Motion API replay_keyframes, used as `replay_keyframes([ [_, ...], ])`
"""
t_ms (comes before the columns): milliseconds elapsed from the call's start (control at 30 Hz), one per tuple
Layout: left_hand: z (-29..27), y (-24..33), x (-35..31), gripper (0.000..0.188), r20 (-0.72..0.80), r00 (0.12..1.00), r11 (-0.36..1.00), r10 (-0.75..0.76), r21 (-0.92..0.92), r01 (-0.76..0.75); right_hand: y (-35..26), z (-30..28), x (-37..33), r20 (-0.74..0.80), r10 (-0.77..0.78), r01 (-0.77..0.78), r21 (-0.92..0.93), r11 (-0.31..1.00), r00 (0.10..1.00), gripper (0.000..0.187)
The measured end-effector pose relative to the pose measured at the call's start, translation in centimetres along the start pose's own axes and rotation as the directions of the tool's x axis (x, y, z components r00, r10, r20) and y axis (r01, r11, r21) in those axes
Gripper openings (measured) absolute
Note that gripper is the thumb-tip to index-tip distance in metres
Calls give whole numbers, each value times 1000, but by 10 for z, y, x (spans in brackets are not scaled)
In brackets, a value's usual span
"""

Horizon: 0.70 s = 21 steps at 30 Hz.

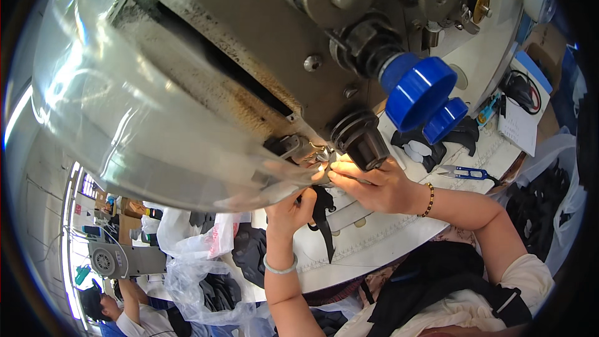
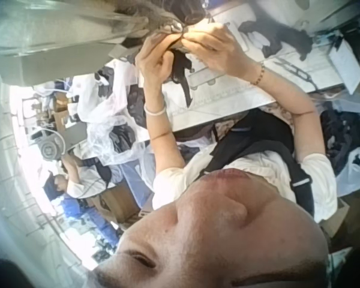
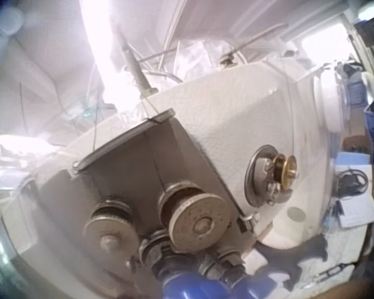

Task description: The person aligns and feeds shoe components into an industrial sewing machine, stitching along the edges by hand. They then pick up additional fabric pieces, position them together, and sew them using the machine.

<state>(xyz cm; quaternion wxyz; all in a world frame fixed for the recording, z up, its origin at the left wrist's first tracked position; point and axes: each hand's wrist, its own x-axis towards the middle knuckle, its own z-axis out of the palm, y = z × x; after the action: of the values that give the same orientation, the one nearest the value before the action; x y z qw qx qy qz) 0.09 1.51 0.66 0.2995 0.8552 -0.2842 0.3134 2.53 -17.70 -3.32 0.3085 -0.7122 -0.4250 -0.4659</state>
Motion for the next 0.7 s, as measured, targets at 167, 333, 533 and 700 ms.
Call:
replay_keyframes([
  [167, 0, -4, -2, 39, -51, 999, 1000, 17, 25, -16, 3, -3, 5, -27, -8, 6, -43, 999, 1000, 27],
  [333, -1, 0, 2, 37, -12, 1000, 1000, -18, -9, 18, 4, -2, 4, -45, 9, -11, -49, 999, 999, 26],
  [533, -2, 1, 2, 37, -5, 1000, 999, -29, -14, 29, 5, -1, 1, -42, -7, 5, -38, 999, 999, 27],
  [700, -3, 2, 3, 37, -9, 999, 999, -38, -31, 38, -1, -3, -1, -25, 17, -18, -42, 999, 1000, 29],
])
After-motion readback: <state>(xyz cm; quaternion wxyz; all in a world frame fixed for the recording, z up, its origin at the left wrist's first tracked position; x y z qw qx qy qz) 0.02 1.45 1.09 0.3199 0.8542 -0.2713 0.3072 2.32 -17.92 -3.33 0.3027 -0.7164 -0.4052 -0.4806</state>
